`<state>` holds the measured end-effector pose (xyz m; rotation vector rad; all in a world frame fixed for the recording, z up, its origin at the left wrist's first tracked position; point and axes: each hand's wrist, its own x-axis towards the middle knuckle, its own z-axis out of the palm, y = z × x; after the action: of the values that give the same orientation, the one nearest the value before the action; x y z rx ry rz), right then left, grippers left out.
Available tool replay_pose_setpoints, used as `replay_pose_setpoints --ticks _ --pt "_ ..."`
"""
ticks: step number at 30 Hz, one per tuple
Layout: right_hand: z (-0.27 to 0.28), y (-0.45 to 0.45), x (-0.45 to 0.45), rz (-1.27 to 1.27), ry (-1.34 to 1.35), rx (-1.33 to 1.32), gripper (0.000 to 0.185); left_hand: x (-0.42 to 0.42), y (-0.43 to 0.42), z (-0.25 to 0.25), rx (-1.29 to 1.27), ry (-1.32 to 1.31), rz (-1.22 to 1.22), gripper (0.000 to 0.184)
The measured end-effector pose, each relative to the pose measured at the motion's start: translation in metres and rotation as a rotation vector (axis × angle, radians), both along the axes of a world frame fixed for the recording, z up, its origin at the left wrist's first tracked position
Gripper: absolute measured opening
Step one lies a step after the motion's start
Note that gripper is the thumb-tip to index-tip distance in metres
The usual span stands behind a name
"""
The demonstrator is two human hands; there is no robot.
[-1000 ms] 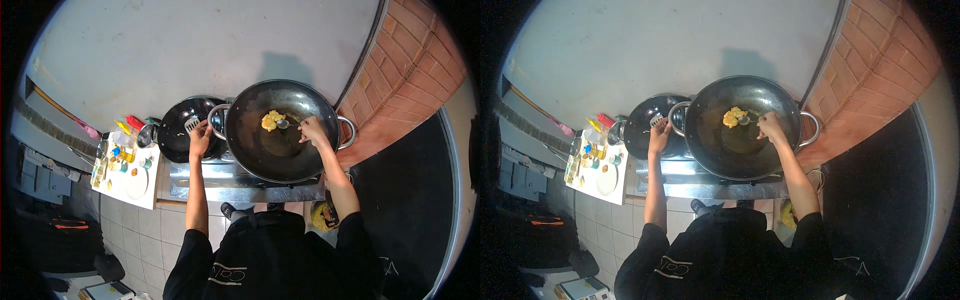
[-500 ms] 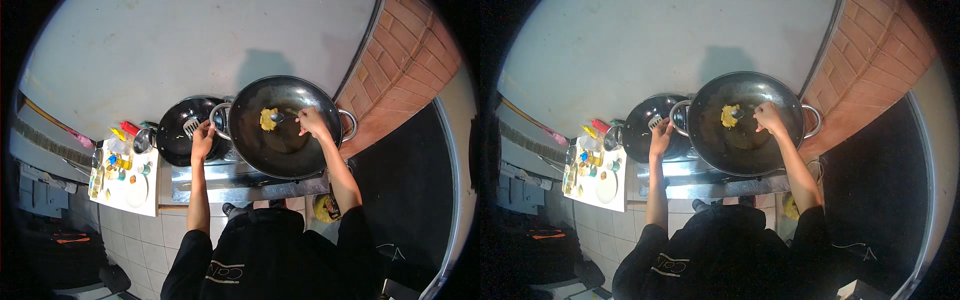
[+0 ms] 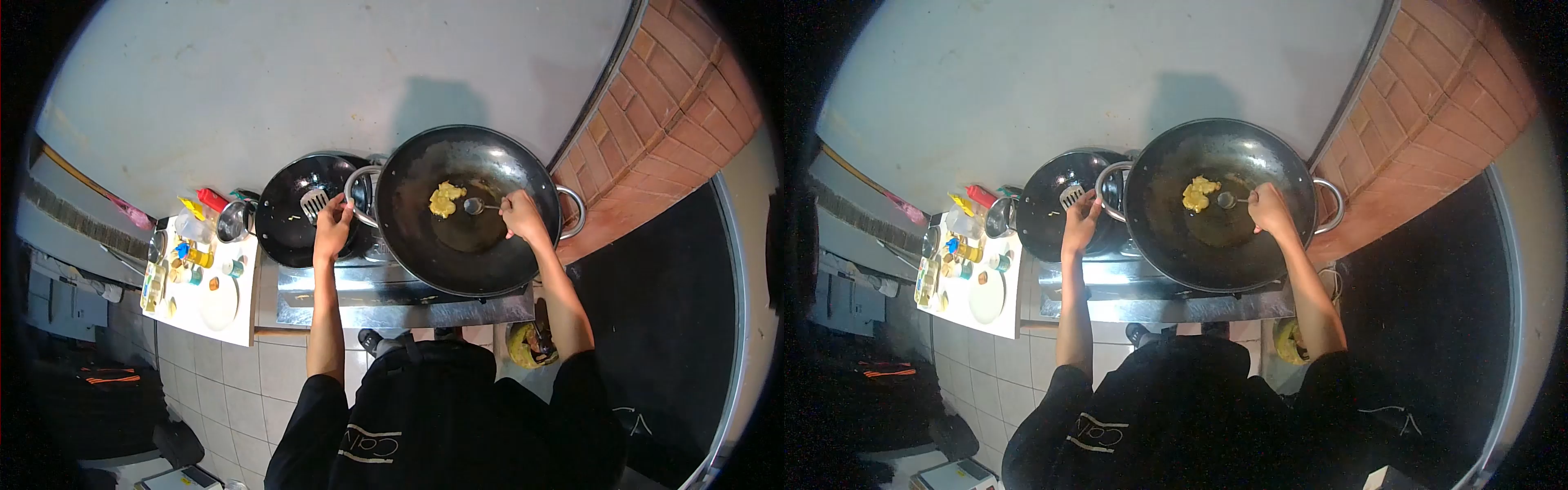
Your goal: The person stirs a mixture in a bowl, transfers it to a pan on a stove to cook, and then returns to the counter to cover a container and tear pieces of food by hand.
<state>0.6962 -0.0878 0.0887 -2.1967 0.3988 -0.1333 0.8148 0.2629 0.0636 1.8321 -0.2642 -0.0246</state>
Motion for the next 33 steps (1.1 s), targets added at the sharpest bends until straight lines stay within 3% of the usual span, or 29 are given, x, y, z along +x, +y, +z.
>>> replay_pose_setpoints --ticks 2,7,10,33 --pt "-0.01 -0.004 0.0 0.003 0.015 -0.021 0.028 -0.001 -0.002 0.0 -0.001 -0.006 0.01 0.043" --pt "-0.016 0.006 0.008 -0.081 0.033 0.367 0.026 -0.006 -0.004 0.003 -0.012 -0.006 0.023 0.044" --pt "-0.02 0.01 0.016 -0.126 0.047 0.451 0.025 -0.005 -0.003 0.003 0.028 0.027 0.008 0.046" --pt "-0.009 0.021 0.025 -0.166 -0.026 0.534 0.028 -0.007 -0.006 0.006 -0.038 0.009 0.004 0.047"
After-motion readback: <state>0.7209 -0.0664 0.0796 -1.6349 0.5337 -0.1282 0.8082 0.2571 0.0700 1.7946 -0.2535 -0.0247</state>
